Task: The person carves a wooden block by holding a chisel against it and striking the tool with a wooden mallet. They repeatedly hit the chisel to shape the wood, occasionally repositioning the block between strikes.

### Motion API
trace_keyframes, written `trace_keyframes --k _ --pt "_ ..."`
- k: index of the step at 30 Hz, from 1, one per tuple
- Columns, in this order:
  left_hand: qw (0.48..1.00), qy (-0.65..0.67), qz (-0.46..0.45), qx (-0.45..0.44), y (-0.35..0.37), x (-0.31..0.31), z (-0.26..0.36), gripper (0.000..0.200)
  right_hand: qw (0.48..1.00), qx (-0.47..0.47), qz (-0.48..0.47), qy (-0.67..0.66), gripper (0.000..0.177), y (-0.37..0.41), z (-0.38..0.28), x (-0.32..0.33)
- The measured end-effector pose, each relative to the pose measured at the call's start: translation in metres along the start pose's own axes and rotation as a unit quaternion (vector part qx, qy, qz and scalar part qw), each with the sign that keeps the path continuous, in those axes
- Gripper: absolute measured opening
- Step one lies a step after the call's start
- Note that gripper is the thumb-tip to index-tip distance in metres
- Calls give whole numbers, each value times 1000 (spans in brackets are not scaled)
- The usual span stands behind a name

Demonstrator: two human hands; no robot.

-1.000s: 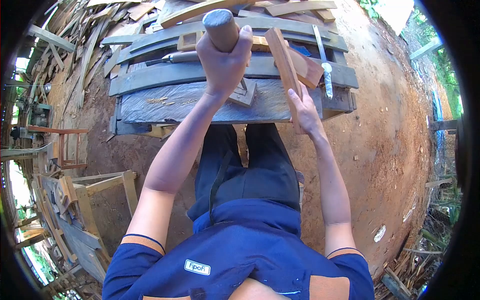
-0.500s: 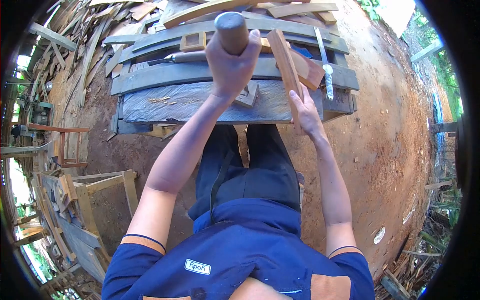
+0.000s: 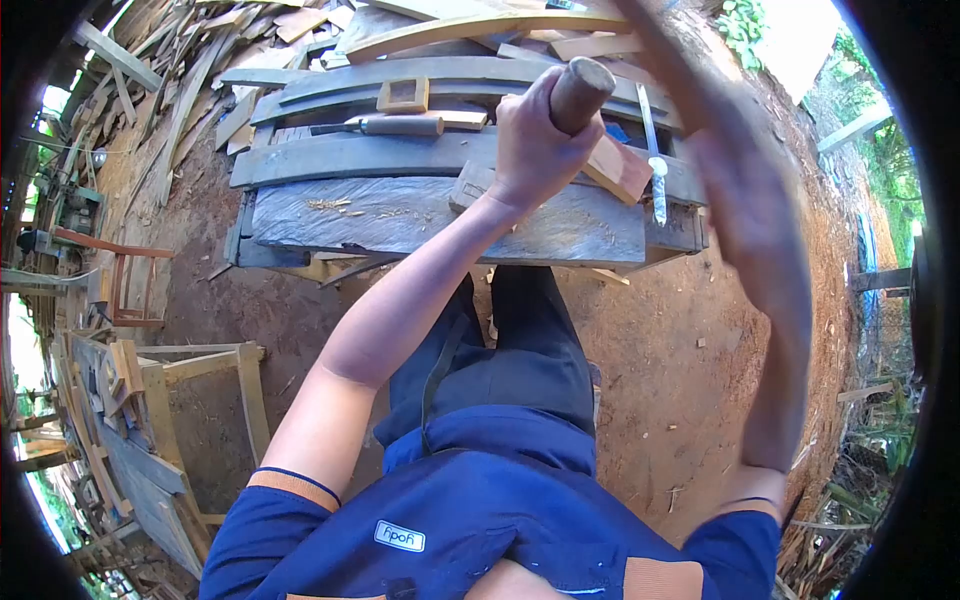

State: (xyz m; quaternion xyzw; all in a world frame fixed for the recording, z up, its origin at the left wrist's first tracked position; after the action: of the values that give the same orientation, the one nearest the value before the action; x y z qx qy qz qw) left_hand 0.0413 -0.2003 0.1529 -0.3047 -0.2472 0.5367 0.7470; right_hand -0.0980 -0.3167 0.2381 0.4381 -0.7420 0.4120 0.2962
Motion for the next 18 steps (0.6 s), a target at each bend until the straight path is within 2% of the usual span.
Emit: trace_keyframes --k 1,3,5,6,10,11,13,15,16,17,18 --pt "1000 2 -4 -2 3 1 4 21 994 94 -40 -25 61 -5 -11 -11" --pt "1000 23 -7 0 4 1 6 23 996 69 -30 37 62 -5 -12 13" --pt "999 28 -16 20 8 0 3 27 997 -43 -49 -37 61 -3 -17 36" --pt "999 25 -17 27 6 -1 1 28 997 -43 -50 -37 61 -2 -15 31" --pt "999 33 -6 4 3 1 0 36 993 94 -68 34 63 5 -16 -6" --pt "999 38 -13 0 2 -1 1 36 994 89 -60 35 63 5 -16 0" --pt "999 38 6 -9 2 2 3 32 994 -7 -106 34 59 -2 -2 10" --pt "999 25 -3 39 2 2 -5 28 991 16 8 -134 60 2 -11 27" --pt "999 25 0 36 1 2 -5 29 980 11 60 -187 65 6 -15 31" --pt "999 22 1 31 0 2 -6 31 980 12 55 -191 65 7 -13 21" --pt "999 17 0 31 0 4 -10 31 995 46 2 -93 66 11 -14 0"
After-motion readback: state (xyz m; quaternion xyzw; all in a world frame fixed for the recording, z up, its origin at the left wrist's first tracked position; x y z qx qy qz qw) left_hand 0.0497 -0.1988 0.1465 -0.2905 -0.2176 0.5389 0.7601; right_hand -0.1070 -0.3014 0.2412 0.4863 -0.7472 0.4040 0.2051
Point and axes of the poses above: each hand's wrist, its own y-axis away from the middle knuckle, its own x-axis out of the back of the hand, z = x × y, the point moved 8 cm from there along -y, towards the middle knuckle, and after that the axes turned 9 degrees about y, right-handed, at the moved point
